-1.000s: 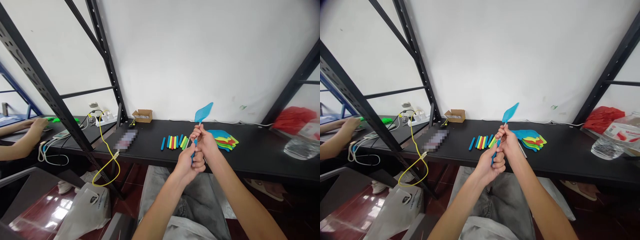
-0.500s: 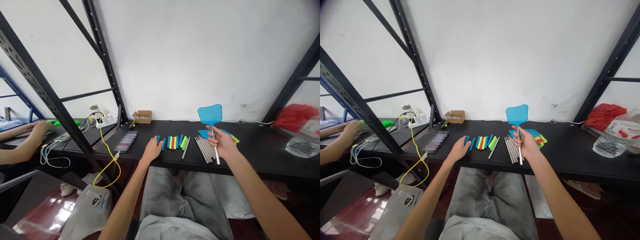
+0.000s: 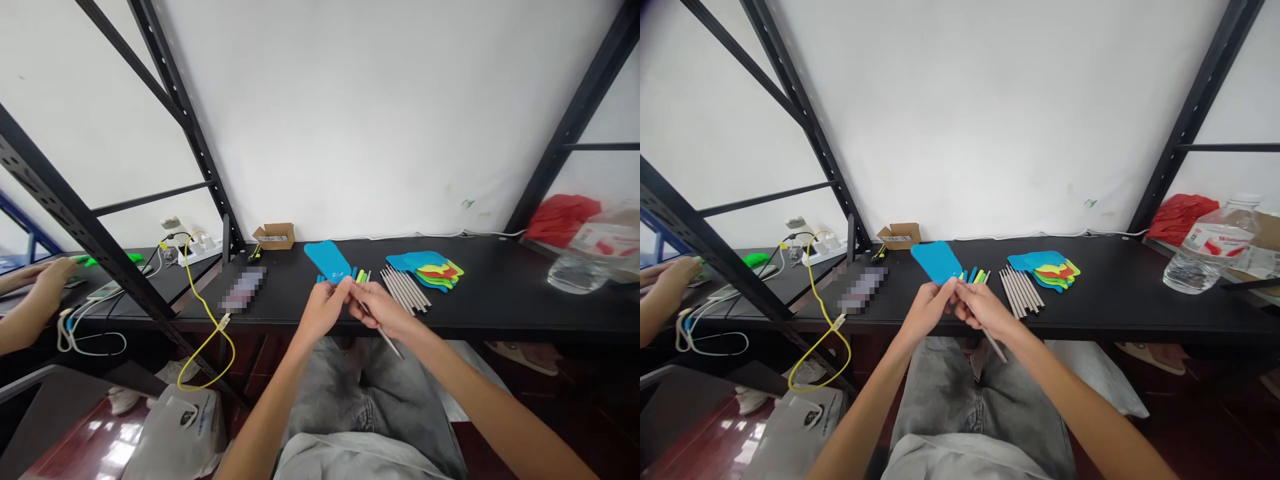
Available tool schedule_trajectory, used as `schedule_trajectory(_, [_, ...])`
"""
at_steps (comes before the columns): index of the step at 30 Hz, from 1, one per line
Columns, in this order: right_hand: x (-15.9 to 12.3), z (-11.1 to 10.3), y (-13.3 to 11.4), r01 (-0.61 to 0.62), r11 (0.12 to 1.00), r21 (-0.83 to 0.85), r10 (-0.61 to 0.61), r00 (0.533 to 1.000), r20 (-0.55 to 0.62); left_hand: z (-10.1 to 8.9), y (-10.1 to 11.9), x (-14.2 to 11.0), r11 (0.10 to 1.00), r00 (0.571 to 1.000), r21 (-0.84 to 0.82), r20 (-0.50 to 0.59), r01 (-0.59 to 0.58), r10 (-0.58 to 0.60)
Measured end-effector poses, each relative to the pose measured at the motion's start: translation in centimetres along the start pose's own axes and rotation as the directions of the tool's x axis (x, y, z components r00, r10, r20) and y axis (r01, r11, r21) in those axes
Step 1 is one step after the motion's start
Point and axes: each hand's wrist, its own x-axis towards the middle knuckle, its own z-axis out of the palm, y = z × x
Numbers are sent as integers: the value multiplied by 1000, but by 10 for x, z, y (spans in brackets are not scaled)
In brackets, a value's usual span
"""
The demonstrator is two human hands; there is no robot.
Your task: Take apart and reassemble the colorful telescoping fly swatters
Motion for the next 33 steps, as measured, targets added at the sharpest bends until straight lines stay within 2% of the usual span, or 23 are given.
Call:
schedule_trajectory(3, [2,20,9,52,998,44,-52,999,0,8,-3,2,990,990,-141,-138,-6,-14])
schedule_trajectory(6, [2,29,10,32,980,196,-39,999,27,10,-3,0,949,985,-316,-169,-14,-42])
schedule_trajectory(10, [-3,38,-1,-41,919,391,-7,993,122,12,7,0,851,974,-524,-208,-35,-88])
schedule_trajectory(12, [-10,40,-4,-82,895,439,5,985,174,3,15,5,772,968,-635,-217,-39,-130])
schedule_trajectory(14, [-17,37,-3,-101,907,410,21,980,196,-16,22,13,680,947,-730,-267,-77,-179])
schedule_trajectory(15, [-19,32,-1,-86,929,360,26,985,169,-28,25,16,660,920,-739,-342,-136,-193])
schedule_trajectory(16, [-19,25,1,-61,955,289,28,993,116,-39,27,18,688,867,-694,-457,-210,-196])
schedule_trajectory(17, [-17,16,3,-19,979,201,13,1000,28,-49,27,19,738,831,-631,-526,-240,-180])
schedule_trajectory(19, [-3,-7,6,37,999,25,-31,979,-199,-59,24,16,802,846,-556,-517,-217,-129])
schedule_trajectory(20, [8,-19,6,38,999,-38,-47,963,-264,-58,22,13,821,868,-538,-484,-191,-115])
schedule_trajectory(22, [31,-41,6,46,972,-229,-139,903,-407,-46,14,5,846,906,-520,-405,-119,-121])
schedule_trajectory(23, [42,-50,7,24,922,-386,-210,869,-448,-37,10,2,858,916,-507,-377,-81,-136])
schedule_trajectory(24, [51,-58,7,-18,836,-549,-287,839,-463,-27,5,0,871,923,-489,-354,-47,-149])
schedule_trajectory(26, [63,-67,11,-112,604,-789,-416,801,-432,-11,-1,-2,893,939,-449,-312,-9,-147])
schedule_trajectory(28, [66,-72,15,-197,403,-894,-481,785,-390,1,-5,-1,915,956,-403,-264,9,-125])
schedule_trajectory(29, [65,-73,16,-225,338,-914,-500,780,-377,5,-6,0,926,965,-376,-236,15,-111])
schedule_trajectory(31, [61,-72,16,-226,293,-929,-541,762,-356,12,-8,4,949,981,-316,-177,24,-84])
schedule_trajectory(32, [58,-71,15,-185,333,-924,-553,756,-351,15,-8,6,959,987,-282,-146,28,-71])
schedule_trajectory(33, [55,-68,12,-116,423,-899,-545,760,-354,20,-9,8,968,992,-248,-114,31,-61])
